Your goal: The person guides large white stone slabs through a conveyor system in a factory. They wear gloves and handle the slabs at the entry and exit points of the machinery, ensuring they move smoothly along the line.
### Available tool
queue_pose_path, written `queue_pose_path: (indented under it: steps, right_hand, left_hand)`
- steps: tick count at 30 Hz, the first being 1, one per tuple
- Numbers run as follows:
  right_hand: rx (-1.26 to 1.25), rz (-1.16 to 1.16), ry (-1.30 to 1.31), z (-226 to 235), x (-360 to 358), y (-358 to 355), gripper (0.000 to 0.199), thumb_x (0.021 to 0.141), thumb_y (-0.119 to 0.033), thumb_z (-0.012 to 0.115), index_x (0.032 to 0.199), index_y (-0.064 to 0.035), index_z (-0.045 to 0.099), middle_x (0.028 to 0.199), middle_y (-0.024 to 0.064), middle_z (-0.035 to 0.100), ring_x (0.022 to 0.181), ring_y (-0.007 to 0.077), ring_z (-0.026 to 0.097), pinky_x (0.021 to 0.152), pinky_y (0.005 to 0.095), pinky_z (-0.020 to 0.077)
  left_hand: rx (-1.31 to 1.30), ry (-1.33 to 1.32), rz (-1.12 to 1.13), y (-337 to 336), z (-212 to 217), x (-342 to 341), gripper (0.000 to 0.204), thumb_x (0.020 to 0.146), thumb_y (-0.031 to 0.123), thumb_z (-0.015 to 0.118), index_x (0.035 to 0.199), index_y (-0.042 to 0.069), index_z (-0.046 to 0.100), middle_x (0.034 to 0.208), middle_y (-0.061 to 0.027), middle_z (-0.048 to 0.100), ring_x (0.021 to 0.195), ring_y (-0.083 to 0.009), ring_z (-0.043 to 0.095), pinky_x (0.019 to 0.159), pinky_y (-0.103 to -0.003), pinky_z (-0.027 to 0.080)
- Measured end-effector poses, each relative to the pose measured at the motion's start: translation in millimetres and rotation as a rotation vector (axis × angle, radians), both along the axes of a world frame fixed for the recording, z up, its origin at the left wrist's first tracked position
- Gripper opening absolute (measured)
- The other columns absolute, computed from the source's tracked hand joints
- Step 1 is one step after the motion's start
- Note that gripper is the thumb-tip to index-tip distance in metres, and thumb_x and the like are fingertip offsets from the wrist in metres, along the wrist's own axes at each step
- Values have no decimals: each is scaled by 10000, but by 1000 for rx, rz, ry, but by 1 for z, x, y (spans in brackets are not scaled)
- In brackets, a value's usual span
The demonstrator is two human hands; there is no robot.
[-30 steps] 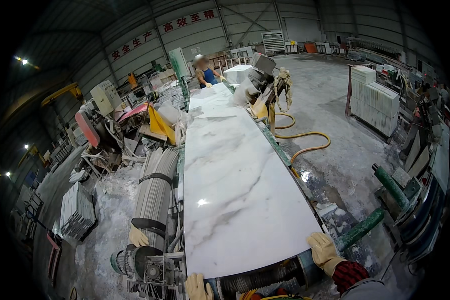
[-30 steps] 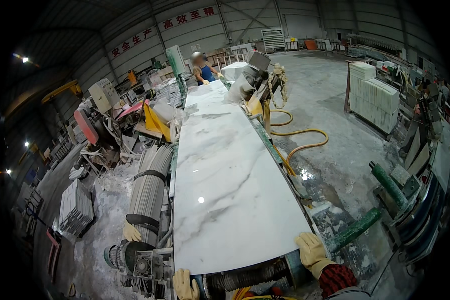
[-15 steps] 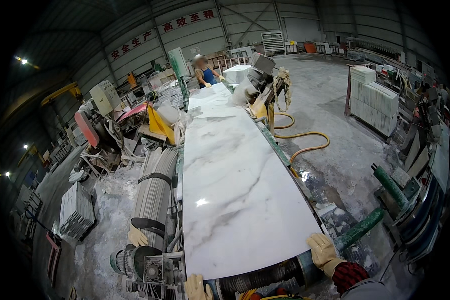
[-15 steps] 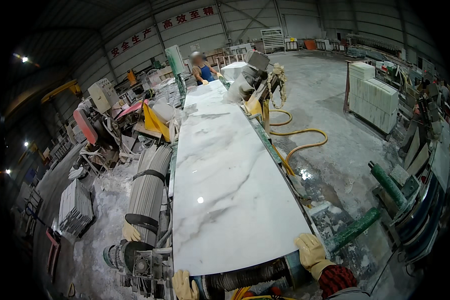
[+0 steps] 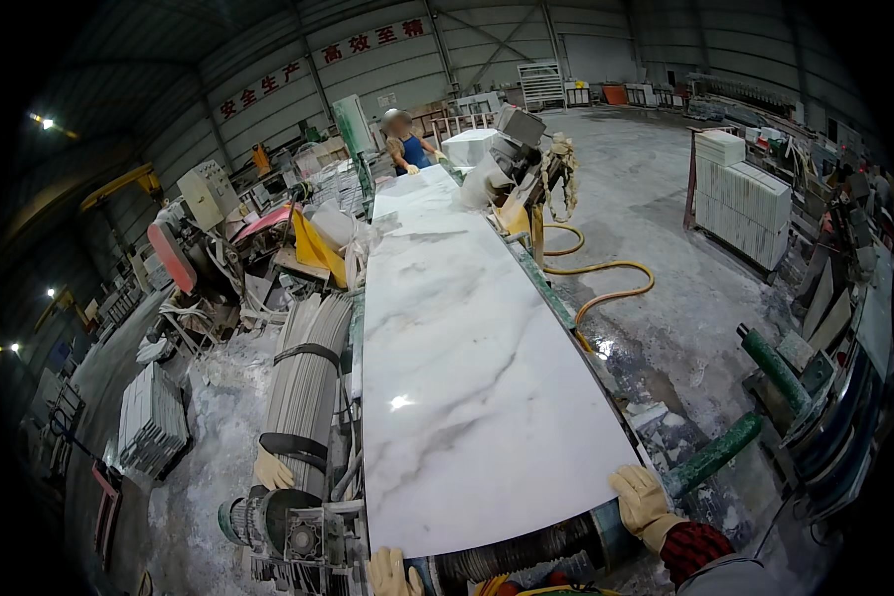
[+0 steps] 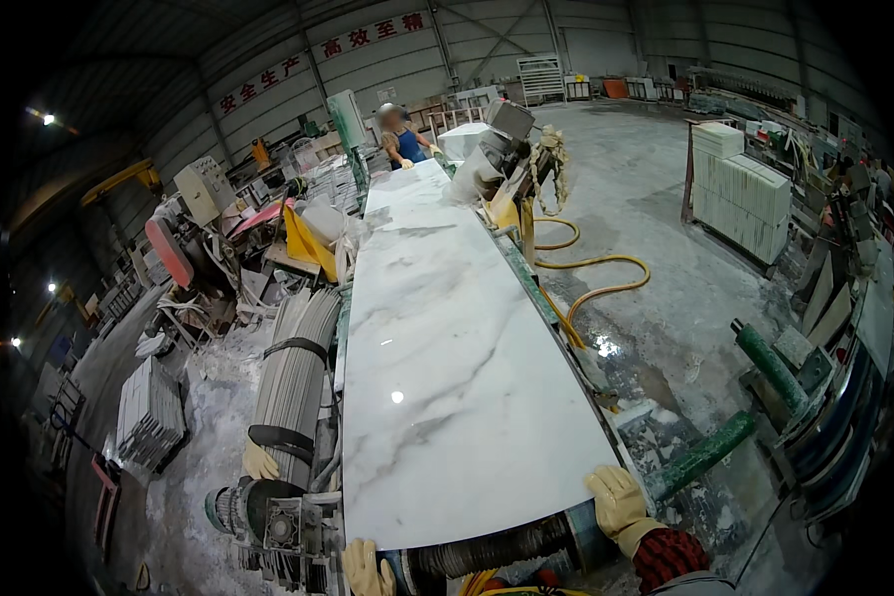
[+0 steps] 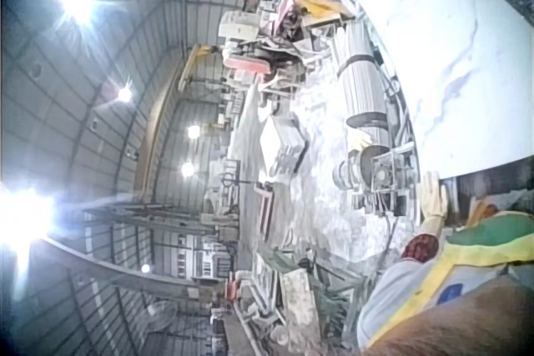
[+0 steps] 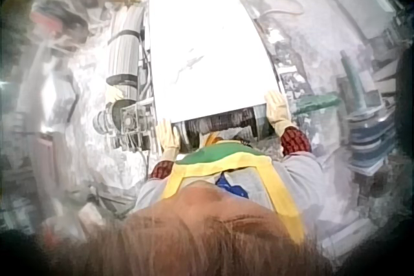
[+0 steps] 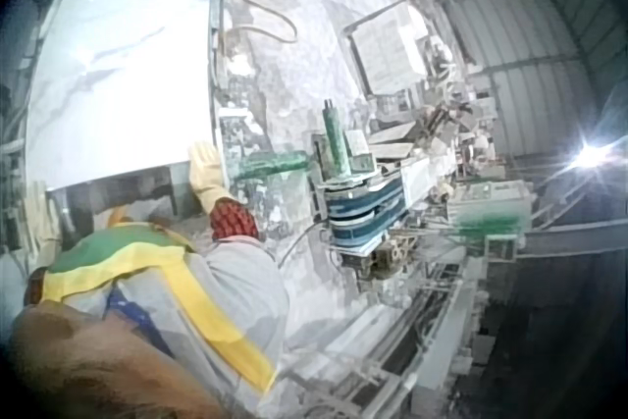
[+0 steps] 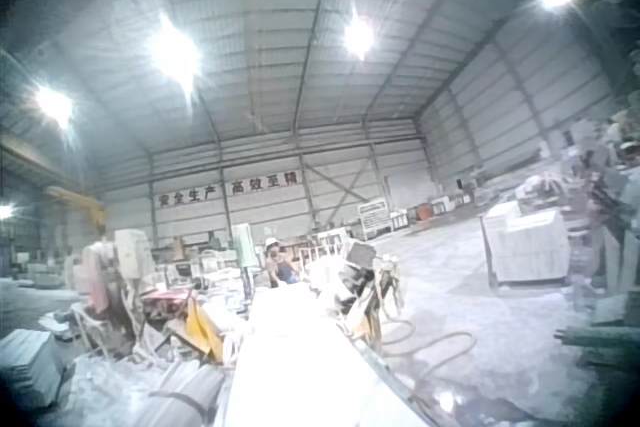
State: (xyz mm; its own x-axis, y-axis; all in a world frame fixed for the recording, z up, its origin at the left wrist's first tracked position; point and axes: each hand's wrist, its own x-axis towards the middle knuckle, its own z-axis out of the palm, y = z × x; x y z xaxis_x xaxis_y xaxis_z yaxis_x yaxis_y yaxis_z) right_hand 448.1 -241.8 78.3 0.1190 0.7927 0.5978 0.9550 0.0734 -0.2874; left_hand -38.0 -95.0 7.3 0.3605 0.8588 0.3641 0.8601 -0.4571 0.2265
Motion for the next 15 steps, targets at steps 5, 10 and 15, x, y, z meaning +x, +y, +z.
queue_pose_path:
  steps: [5,10,15]
  right_hand:
    - [-7,-6,15,-3,0,-1,198,808,-29,603,1000,-12,649,987,182,613,912,421,599,797,498,503]
    - [7,-16,18,-2,-2,-3,207,806,-30,604,1007,-17,653,992,180,614,926,421,598,813,497,505]
    - [0,-32,20,-7,-2,-5,228,807,-45,605,1027,-21,659,1013,184,617,959,426,595,847,503,507]
  left_hand:
    - [-3,-25,-19,-3,5,0,581,998,256,594,1538,61,504,1546,-296,483,1460,-465,424,1256,-561,262]
    - [0,-5,-20,-5,6,0,582,1005,267,586,1540,55,498,1549,-297,478,1467,-465,414,1258,-563,258]
    - [-4,8,-12,-6,-2,-3,586,1013,281,573,1549,60,486,1557,-295,467,1480,-462,396,1263,-568,245]
